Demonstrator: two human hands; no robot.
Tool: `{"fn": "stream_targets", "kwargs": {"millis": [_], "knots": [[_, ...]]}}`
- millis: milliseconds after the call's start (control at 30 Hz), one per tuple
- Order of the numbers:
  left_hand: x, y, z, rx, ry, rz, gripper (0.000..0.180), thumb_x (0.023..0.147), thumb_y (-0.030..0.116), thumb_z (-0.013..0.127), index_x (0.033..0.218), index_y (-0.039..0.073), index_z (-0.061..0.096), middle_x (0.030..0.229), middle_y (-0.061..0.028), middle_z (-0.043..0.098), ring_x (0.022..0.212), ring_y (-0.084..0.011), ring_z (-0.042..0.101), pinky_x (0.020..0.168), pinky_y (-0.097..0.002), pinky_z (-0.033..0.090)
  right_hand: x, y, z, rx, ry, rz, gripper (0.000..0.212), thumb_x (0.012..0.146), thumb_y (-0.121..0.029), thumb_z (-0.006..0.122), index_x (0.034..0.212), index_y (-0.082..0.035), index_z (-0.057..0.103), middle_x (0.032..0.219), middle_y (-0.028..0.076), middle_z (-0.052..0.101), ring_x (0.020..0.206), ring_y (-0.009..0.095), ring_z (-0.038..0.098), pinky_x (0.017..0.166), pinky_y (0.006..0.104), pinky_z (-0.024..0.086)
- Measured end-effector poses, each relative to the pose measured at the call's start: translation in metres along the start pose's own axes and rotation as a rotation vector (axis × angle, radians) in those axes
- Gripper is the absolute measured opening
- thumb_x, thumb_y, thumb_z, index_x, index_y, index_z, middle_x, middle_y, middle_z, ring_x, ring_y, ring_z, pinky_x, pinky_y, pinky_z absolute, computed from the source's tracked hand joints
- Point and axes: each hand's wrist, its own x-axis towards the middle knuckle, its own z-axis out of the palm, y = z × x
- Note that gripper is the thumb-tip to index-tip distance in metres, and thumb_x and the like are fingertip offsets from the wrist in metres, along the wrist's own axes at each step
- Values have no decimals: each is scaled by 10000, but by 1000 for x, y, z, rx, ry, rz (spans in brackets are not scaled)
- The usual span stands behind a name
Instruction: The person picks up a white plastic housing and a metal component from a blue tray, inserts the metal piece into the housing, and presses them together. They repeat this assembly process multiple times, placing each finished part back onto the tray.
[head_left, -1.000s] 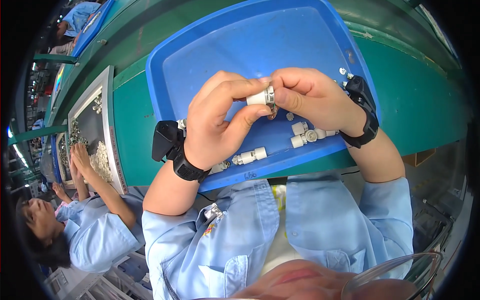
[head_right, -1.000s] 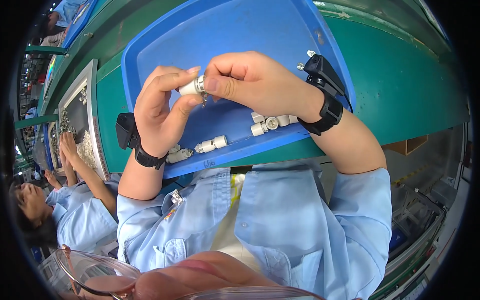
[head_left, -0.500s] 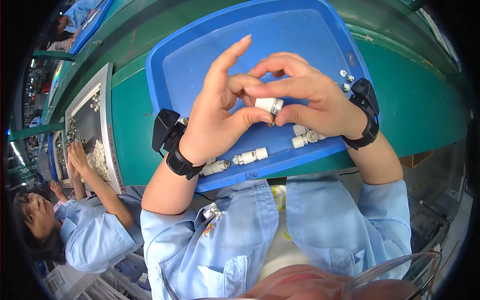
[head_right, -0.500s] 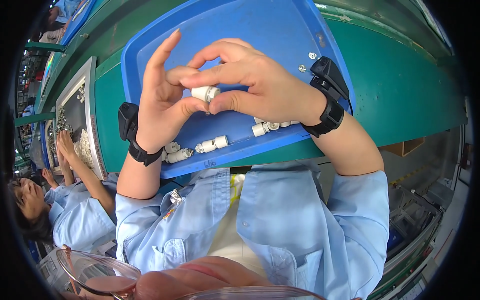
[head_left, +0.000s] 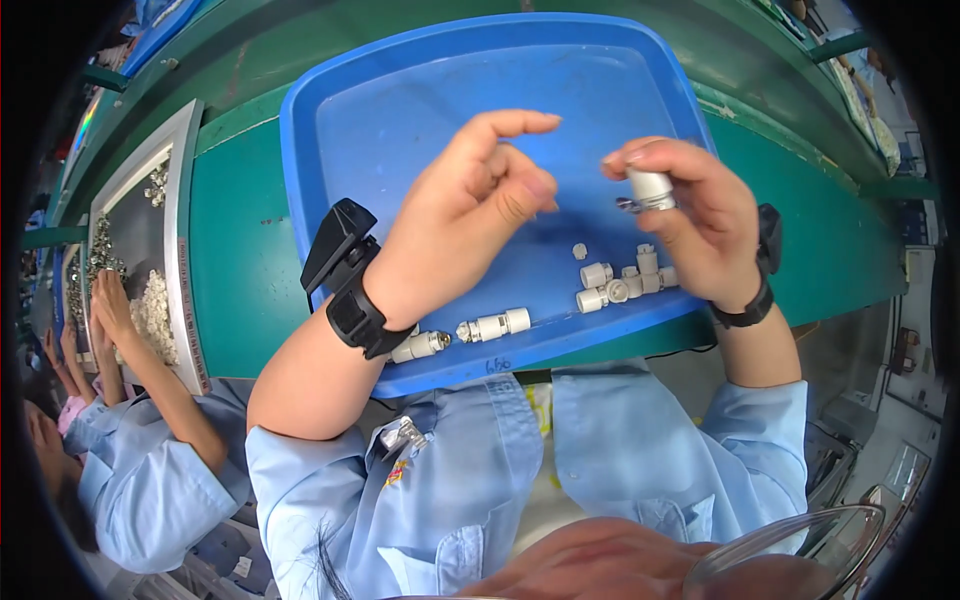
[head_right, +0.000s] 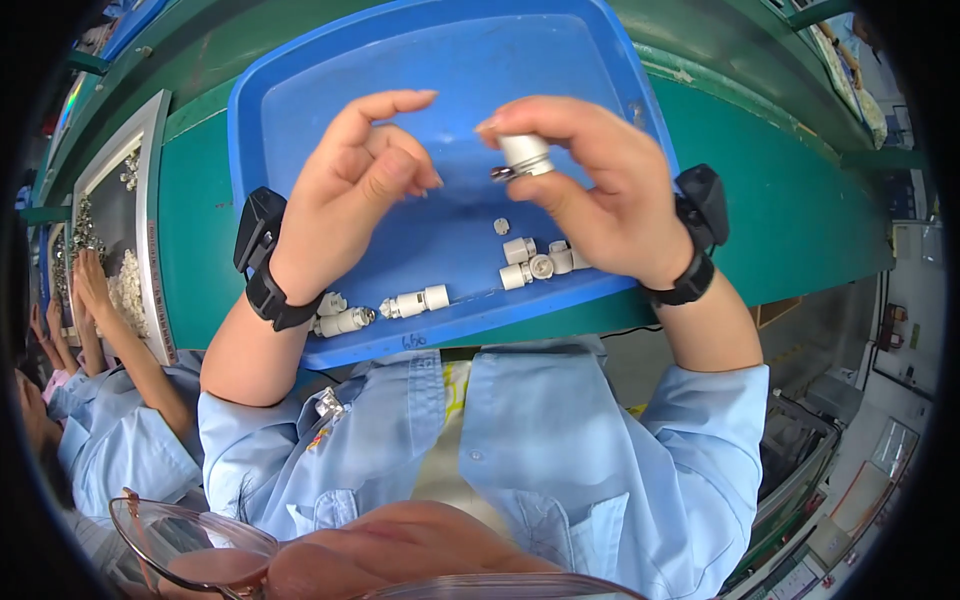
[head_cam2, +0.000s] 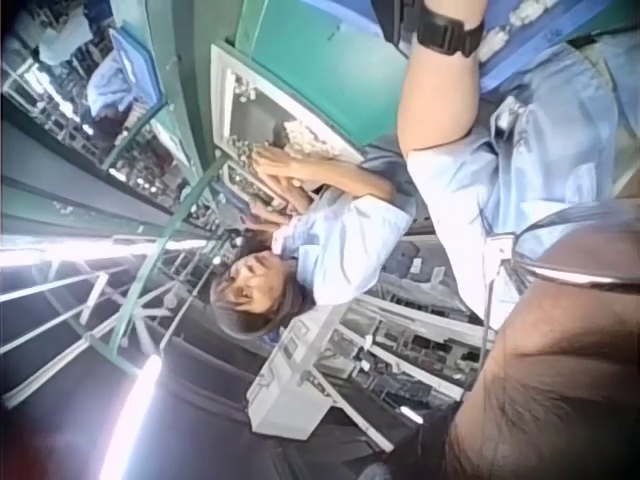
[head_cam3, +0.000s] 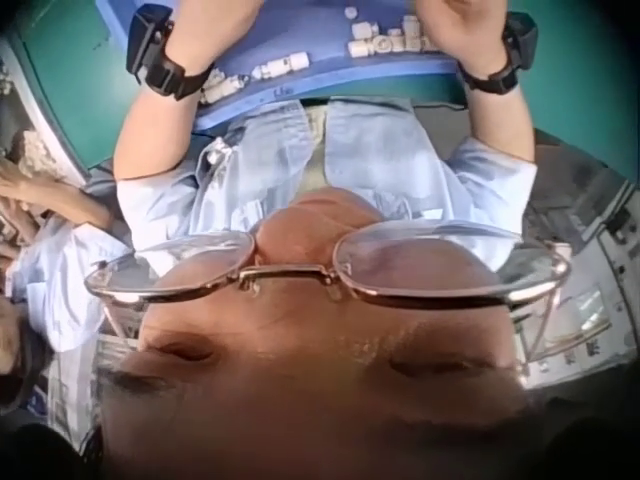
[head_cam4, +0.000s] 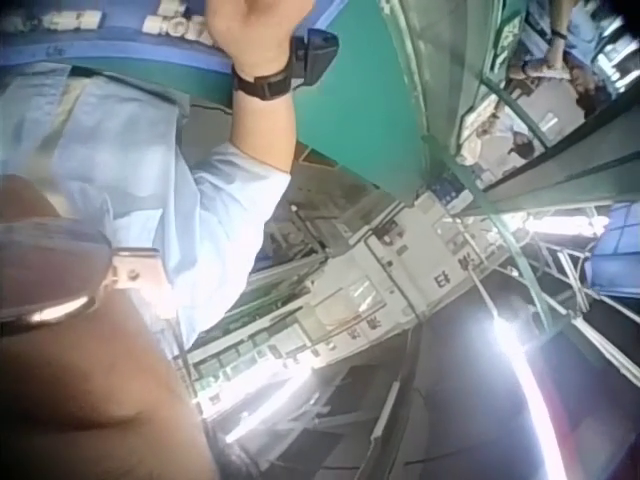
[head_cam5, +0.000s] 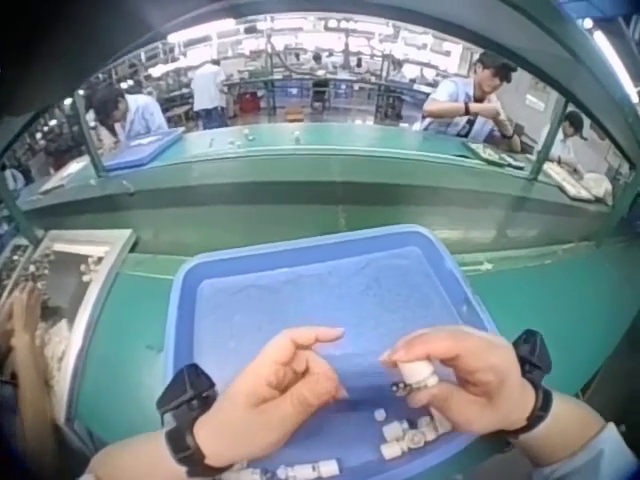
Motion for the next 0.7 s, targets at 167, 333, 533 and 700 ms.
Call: {"fn": "stream_targets", "kwargs": {"millis": [167, 333, 533, 700], "knots": [[-3, 12, 7, 69, -75, -31, 422, 914, 237, 526, 1255, 25, 398, 842, -34, 561, 796, -93, 528, 730, -231, 414, 39, 8, -41, 54, 168, 89, 273, 893, -99, 518, 1133, 30, 504, 1071, 154, 575, 977, 205, 565, 862, 307, 452], [-6, 25, 7, 241, -184, -155, 411, 879, 229, 576, 1218, 39, 441, 793, -31, 555, 778, -112, 540, 691, -243, 421, 120, 86, -93, -127, 224, 577, 286, 923, -303, 467, 1070, -88, 583, 923, 95, 631, 826, 202, 588, 718, 341, 475], [6, 15, 11, 519, -347, -85, 395, 816, 207, 632, 1151, 50, 492, 784, -79, 571, 748, -219, 563, 665, -317, 444, 186, 284, -209, -1492, 99, 42, 291, 868, -329, 515, 954, -70, 615, 822, 167, 638, 725, 350, 607, 666, 427, 475], [-7, 16, 7, 588, -259, -129, 378, 805, 201, 635, 1126, 51, 503, 805, -102, 583, 767, -275, 563, 677, -365, 447, 239, 237, -137, -1060, 254, 516, 374, 839, -381, 525, 963, -39, 609, 942, 224, 610, 839, 387, 581, 726, 442, 460]]}}
